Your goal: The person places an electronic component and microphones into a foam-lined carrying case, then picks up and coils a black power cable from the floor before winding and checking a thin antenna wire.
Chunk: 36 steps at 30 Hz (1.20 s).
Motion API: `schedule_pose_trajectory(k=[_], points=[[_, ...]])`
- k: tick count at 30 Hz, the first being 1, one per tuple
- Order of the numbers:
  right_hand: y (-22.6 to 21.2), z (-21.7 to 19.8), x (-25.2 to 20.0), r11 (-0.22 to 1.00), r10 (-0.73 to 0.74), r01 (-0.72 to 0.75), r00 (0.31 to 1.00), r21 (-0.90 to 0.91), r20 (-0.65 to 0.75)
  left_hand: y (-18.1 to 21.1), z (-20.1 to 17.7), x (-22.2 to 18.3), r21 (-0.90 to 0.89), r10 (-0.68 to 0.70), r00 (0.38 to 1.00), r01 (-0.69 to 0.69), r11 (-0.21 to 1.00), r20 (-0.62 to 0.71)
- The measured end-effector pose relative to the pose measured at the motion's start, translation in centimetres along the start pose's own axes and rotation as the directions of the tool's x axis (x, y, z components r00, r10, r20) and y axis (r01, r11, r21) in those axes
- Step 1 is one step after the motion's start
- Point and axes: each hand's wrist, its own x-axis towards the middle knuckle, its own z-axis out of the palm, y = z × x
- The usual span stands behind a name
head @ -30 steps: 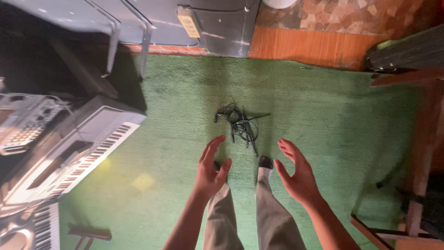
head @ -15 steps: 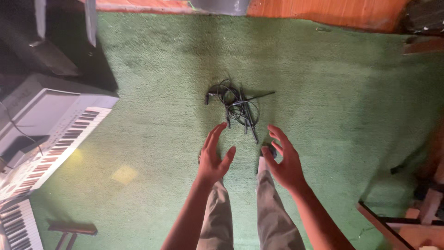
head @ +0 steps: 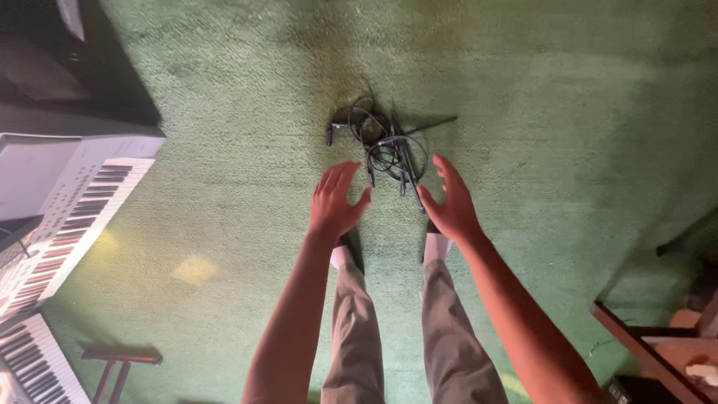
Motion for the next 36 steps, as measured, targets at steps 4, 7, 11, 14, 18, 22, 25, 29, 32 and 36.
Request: schedule_pose_trajectory(k=[4,7,11,14,18,22,25,29,32,36], points=[[5.6,3.8,4.0,0.988,-0.099,0.095,0.995,-0.122,-0.022,-4.4,3.6,1.2,0.142,-0.009,1.0,0.008,0.99,0.004],[9.9,6.1,6.7,0.956,-0.188,0.179,0.982,-0.232,-0.016,-7.5,5.9,2.5,0.278,-0.054,0.997,0.037,0.96,0.055],[15.0,8.9,10.1,0.925,-0.221,0.22,0.975,-0.309,0.03,-10.6,8.6,4.8,0.365,-0.143,0.975,0.073,0.928,0.168],[17.9,11.0,12.2,0.905,-0.156,0.171,0.985,-0.39,0.07,-12.0,10.3,7.0,0.433,-0.266,0.931,0.138,0.891,0.251],[19.4,12.9,14.0,0.835,-0.069,0.14,0.986,-0.533,0.152,-13.6,13.0,9.3,0.525,-0.37,0.872,0.162,0.836,0.32],[18.8,14.0,15.0,0.737,0.026,0.117,0.979,-0.665,0.201,-14.6,15.9,10.5,0.533,-0.411,0.854,0.198,0.823,0.317],[18.8,14.9,16.7,0.716,0.137,0.024,0.975,-0.698,0.175,-16.0,16.9,13.5,0.545,-0.461,0.81,0.217,0.81,0.362],[22.4,17.6,10.6,0.699,0.22,-0.065,0.967,-0.713,0.127,-16.4,18.1,10.7,0.54,-0.505,0.746,0.232,0.809,0.435],[25.3,19.4,11.7,0.755,0.303,-0.222,0.952,-0.616,0.029,-16.2,18.9,11.1,0.514,-0.638,0.637,0.407,0.755,0.433],[27.9,22.0,10.9,0.875,0.268,-0.233,0.963,-0.424,0.023,-16.9,21.3,9.1,0.306,-0.623,0.65,0.544,0.782,0.436]])
